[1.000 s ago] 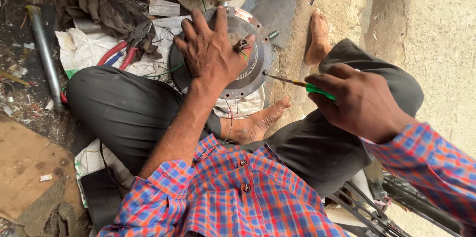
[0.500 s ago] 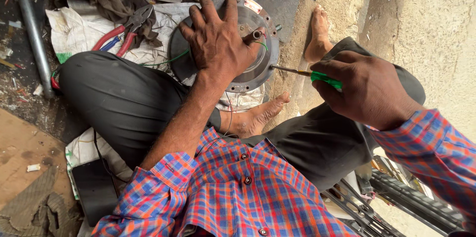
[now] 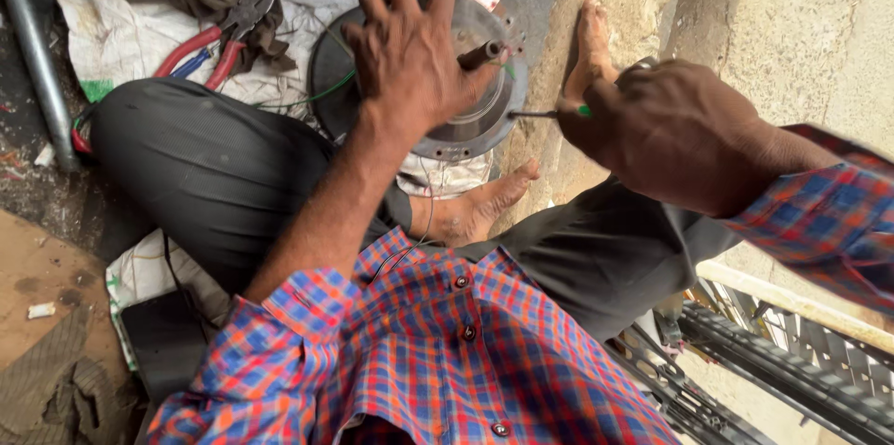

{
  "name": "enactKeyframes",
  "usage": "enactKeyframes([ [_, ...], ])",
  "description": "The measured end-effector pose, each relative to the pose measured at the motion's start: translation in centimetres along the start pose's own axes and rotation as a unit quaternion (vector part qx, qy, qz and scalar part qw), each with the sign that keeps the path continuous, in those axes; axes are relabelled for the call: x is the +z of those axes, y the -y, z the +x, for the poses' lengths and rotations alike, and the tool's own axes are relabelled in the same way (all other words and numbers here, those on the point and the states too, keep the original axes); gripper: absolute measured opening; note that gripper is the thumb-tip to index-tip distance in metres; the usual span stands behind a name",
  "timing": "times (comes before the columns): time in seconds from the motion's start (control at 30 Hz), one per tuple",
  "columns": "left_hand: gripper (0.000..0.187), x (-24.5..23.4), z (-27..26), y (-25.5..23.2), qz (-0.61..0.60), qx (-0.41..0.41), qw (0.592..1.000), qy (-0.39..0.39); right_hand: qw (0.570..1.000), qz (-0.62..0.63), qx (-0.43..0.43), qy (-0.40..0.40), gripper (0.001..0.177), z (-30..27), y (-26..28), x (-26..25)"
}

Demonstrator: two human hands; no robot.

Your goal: The person disassembles a fan motor housing by removing screws, then reassembles it by aligning the parts and securing them with a screwdriver and pliers.

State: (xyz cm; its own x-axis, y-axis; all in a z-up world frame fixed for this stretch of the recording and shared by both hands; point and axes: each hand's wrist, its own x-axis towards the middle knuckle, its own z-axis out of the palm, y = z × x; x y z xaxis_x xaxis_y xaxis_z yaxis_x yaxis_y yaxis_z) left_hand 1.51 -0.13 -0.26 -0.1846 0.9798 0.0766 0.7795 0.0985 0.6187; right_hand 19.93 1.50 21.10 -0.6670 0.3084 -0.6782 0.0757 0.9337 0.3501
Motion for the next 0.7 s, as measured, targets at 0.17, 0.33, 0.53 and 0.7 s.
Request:
enactKeyframes([
  [0.17,0.106,0.9,0.7,0.4,0.001,0.033,0.999,-0.005,0.997,0.023,0.048,0.049,0.029,1.0,0.6,-0.4],
  [0.33,0.093,0.0,0.1,-0.2,-0.021,0.001,1.000,-0.012,0.872,0.347,0.278,0.204,0.029,3.0,-2.2,-0.3],
  [0.53,0.095,-0.9,0.2,-0.8,-0.053,-0.004,0.997,-0.048,0.979,0.080,0.148,0.117,0.039,1.7,-1.5,-1.8],
  [0.7,0.097,-0.9,0.1,-0.9,-0.039,-0.001,0.997,-0.069,0.935,0.125,0.266,0.196,0.038,2.7,-0.2,-2.1],
])
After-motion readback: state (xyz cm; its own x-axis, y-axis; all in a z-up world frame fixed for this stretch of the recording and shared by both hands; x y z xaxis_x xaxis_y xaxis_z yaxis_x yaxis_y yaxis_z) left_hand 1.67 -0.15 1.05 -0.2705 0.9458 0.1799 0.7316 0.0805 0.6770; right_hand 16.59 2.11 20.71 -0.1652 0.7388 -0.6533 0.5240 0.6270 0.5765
